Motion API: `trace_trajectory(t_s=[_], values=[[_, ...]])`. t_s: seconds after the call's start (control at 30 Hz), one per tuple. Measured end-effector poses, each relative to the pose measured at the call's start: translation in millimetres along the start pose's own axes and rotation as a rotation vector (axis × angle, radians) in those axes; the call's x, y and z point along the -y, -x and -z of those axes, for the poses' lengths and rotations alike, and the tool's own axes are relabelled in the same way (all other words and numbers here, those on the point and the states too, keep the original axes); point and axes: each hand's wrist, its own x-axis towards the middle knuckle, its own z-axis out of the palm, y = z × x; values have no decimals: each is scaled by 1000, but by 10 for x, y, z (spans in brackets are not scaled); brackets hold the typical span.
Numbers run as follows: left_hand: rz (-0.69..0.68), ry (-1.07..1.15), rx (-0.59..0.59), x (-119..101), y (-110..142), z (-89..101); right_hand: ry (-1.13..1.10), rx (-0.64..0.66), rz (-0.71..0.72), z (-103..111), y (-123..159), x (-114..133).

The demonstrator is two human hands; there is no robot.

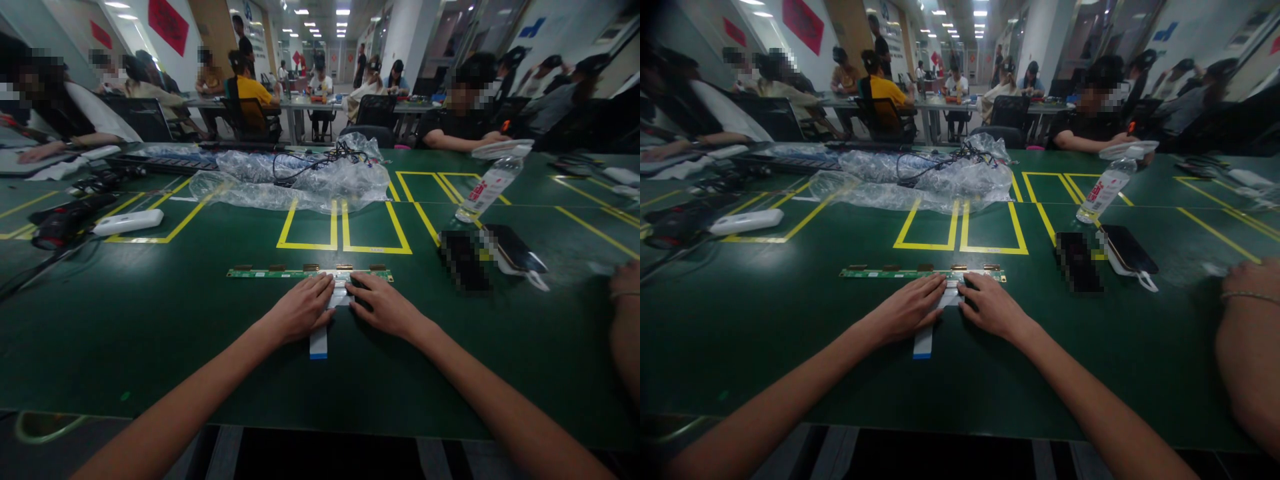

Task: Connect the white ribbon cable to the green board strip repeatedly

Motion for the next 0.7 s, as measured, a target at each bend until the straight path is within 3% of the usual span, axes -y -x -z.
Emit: trace_trajectory(t_s=[0.33,0.7], values=[[6,-9,-34,-9,-14,-42,9,-10,-18,5,-19,45],[31,-22,7,-29,-29,29,55,2,-27,-19,-61,32]])
